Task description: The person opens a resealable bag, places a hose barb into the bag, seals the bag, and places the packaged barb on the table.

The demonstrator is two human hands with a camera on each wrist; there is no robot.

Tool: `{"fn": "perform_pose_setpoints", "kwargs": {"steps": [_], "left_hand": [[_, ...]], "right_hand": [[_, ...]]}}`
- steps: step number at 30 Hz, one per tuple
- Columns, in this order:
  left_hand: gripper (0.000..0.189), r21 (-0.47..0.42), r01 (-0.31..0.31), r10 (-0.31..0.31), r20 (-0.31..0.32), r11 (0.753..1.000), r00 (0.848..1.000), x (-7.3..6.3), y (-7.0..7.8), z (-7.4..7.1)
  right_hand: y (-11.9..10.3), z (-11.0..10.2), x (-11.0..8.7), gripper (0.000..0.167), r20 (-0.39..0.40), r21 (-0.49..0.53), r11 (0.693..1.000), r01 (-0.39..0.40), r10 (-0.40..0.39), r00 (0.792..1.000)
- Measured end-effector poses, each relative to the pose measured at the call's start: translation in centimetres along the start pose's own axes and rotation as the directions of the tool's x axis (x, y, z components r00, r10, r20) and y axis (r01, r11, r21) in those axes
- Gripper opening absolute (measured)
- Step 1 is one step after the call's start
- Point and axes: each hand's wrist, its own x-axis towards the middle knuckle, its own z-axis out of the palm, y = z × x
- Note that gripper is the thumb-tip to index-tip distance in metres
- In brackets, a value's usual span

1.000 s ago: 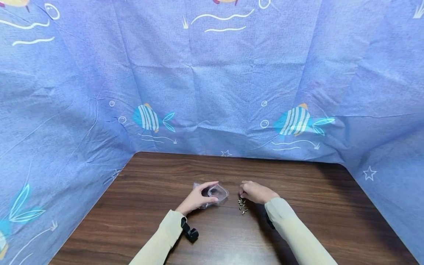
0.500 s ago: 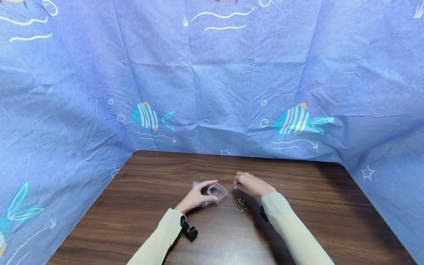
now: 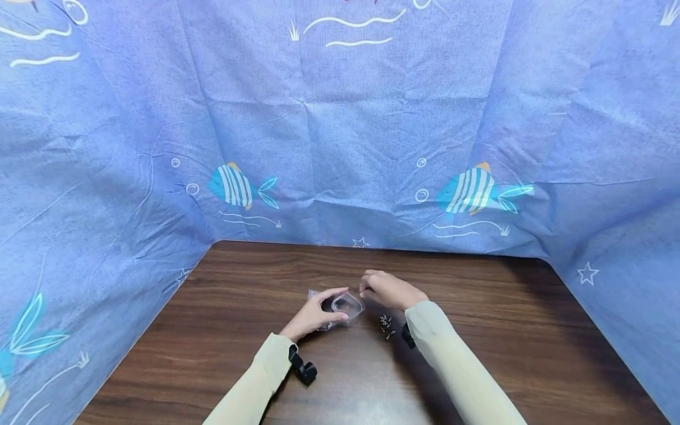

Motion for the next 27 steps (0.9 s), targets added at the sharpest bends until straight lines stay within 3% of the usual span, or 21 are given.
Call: {"fn": "perform_pose_setpoints", "kwargs": {"steps": [5,12,27], "left_hand": [[0.060,0.005,-0.004,0.004,-0.008,1.000,1.000,-0.2,0.5,0.0],[0.059,-0.005,-0.003,0.004,0.014,1.000,1.000,-1.2,3.5,-0.6],[0.058,-0.011,0.009,-0.009,0.009,1.000,1.000,-1.3,3.9,-0.6]], "right_hand": [[-0.4,0.2,0.5,0.008,0.014,0.011,1.000,-0.015,0.015,1.000],[-0.7,0.5,0.9,0.007,0.003,-0.003,1.000,-0.010,0.010,1.000],[-0.9,1.0,1.4,0.006,0.035,0.008,1.000,-0.016,0.015,0.999]]}}
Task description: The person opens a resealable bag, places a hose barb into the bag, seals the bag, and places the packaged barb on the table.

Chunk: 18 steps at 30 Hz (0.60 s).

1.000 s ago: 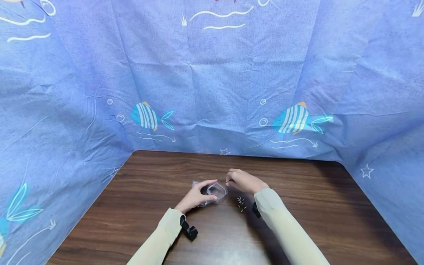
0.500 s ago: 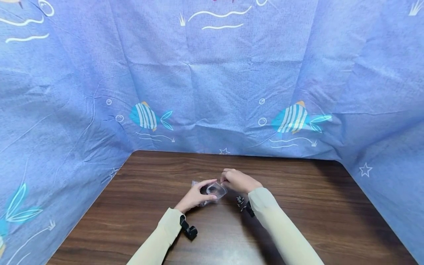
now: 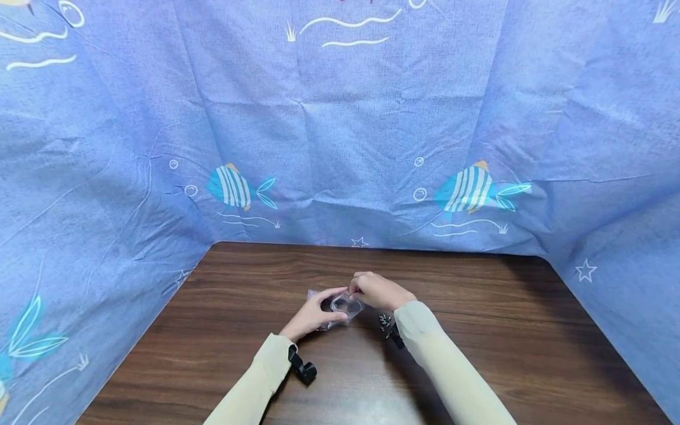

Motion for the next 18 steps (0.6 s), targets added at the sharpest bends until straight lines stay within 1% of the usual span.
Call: {"fn": "perform_pose_setpoints", "kwargs": {"steps": [10,18], "left_hand": [[0.057,0.002,0.012,-0.012,0.003,1.000,1.000,0.00,0.09,-0.01],[0.058,-0.014,0.012,-0.012,0.004,1.000,1.000,-0.03,0.14,-0.02]], "right_hand": [[-0.18,-0.09,0.07,0.006,0.003,0.010,1.000,0.005,-0.005,1.000],[0.30,-0.30,-0.19,0.005,-0.011,0.008,1.000,0.030,-0.030,0.999]]}}
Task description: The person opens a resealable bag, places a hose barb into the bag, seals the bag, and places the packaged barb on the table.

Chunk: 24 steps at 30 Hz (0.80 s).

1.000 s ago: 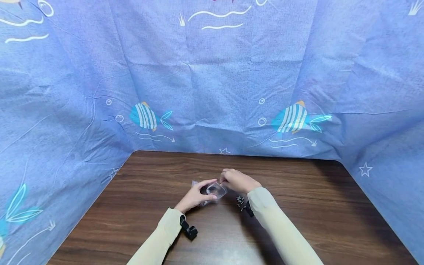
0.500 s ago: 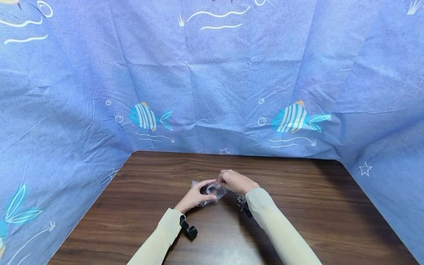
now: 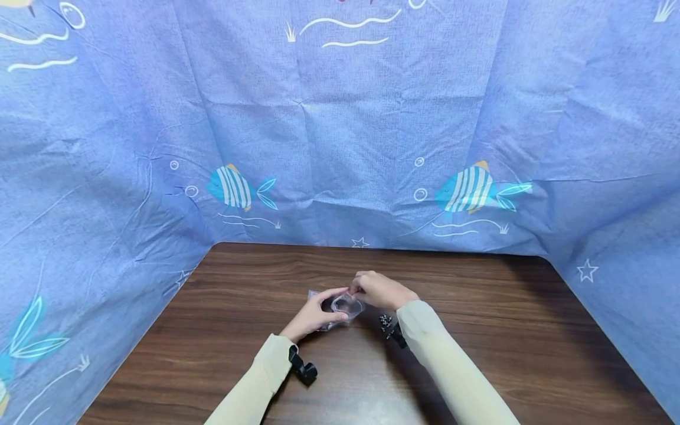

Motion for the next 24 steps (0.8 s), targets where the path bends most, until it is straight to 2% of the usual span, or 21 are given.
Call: {"fn": "perform_pose_setpoints", "kwargs": {"steps": [9,17,24], "left_hand": [[0.058,0.010,-0.009,0.009,0.005,1.000,1.000,-0.1,0.1,0.0],[0.058,0.017,-0.009,0.009,-0.002,1.000,1.000,-0.2,0.3,0.0],[0.059,0.003,-0.002,0.002,-0.001,1.000,1.000,-0.1,0.2,0.0]], "right_hand": [[0.6,-0.9,-1.5,0.003,0.039,0.027,0.999,-0.023,0.022,0.999],[1.6,-1.0,-3.3,0.008,0.107,0.025,0.993,-0.111,0.108,0.988],[2.1,-0.9,-4.7,0.009,0.136,0.002,0.993,-0.121,0.119,0.983]]}}
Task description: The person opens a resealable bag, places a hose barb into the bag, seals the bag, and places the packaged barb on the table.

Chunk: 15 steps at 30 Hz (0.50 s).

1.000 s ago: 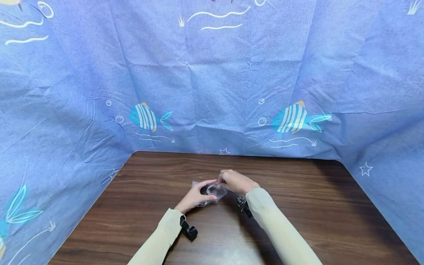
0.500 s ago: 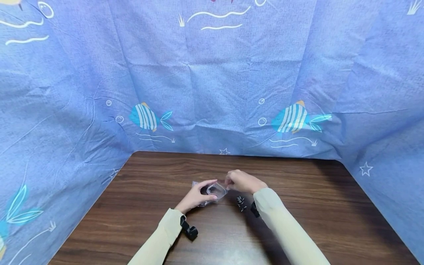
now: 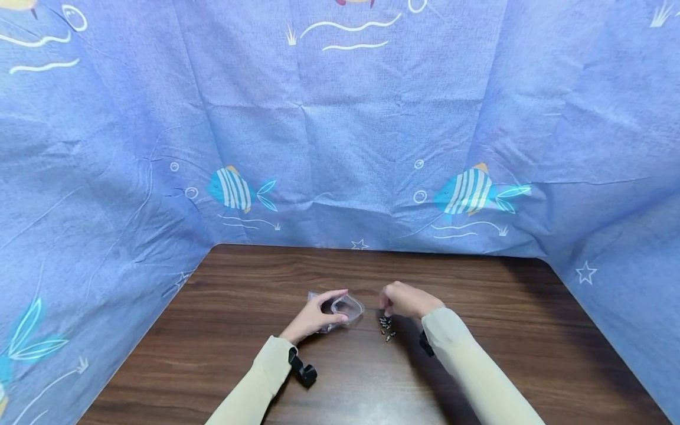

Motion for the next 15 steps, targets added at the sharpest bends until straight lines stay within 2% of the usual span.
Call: {"fn": "perform_pose_setpoints", "kwargs": {"steps": [6,11,13,15], "left_hand": [[0.059,-0.009,0.004,-0.004,0.000,1.000,1.000,0.0,-0.2,0.0],[0.060,-0.005,0.006,-0.006,0.000,1.000,1.000,0.1,-0.2,0.0],[0.060,-0.003,0.006,-0.006,0.000,1.000,1.000,0.1,-0.2,0.1],[0.060,-0.003,0.004,-0.004,0.000,1.000,1.000,0.1,-0.2,0.1]], "right_hand": [[0.7,0.6,-0.6,0.013,0.014,0.027,1.000,-0.006,0.006,1.000],[1.2,1.1,-1.0,0.016,-0.006,0.057,0.994,0.093,-0.093,0.996],[1.2,1.2,-1.0,0.017,-0.009,0.058,0.992,0.114,-0.113,0.994],[1.2,1.3,-1.0,0.017,0.001,0.061,0.993,0.096,-0.097,0.995]]}}
